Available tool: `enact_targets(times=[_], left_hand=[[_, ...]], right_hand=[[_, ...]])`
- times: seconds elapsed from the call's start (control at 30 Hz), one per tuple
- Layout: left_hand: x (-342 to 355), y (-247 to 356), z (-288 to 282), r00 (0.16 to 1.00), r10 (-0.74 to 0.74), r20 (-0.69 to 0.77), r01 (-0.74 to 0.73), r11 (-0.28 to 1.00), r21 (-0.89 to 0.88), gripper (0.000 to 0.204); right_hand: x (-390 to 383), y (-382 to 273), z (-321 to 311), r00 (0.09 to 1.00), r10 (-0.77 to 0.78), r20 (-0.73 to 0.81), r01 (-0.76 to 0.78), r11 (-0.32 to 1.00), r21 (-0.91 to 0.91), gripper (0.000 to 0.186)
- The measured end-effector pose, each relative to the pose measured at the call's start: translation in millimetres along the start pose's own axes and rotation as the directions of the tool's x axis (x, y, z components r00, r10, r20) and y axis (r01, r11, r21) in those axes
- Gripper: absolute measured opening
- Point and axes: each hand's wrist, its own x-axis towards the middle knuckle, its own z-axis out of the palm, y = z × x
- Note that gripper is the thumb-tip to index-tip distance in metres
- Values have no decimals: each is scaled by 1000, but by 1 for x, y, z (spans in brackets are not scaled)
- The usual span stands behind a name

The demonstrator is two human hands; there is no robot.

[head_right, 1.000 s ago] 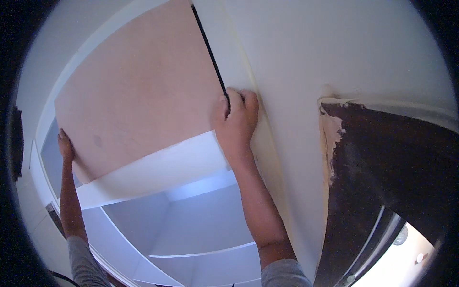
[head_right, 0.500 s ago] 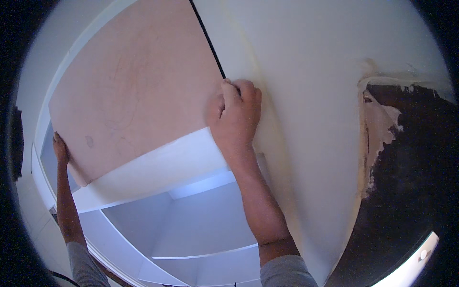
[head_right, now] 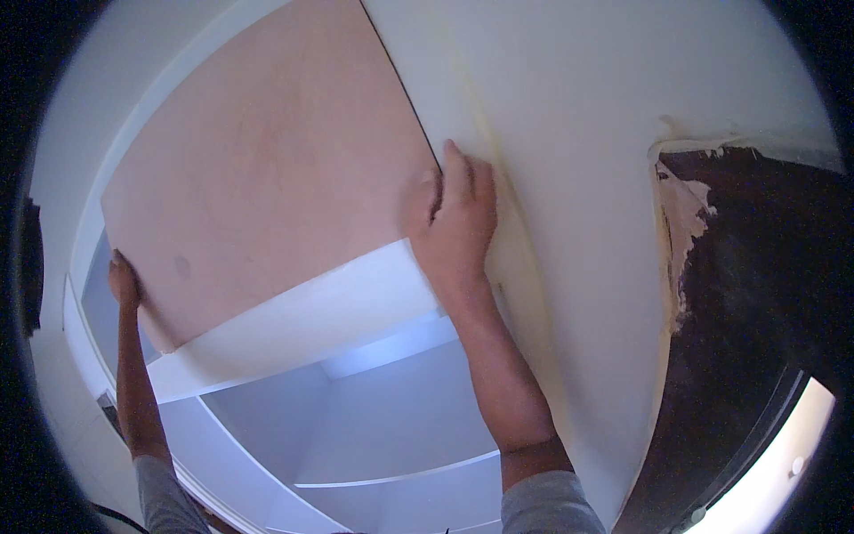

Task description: The person picks up a wooden board, lifts it to the top of a cabinet, and test-fits and aligns it against the upper curved frame before taking the board down.

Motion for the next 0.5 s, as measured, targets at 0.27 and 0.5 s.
enact_targets(times=[0.27,0.5], left_hand=[[-2,6,-3,995,90,44,-89,996,-27,70],[0,4,-9,946,11,324,94,947,-307,75]], right_hand=[[-4,-3,-7,998,59,0,-59,995,-75,30],[-18,14,-50,965,227,128,-237,969,74,25]])
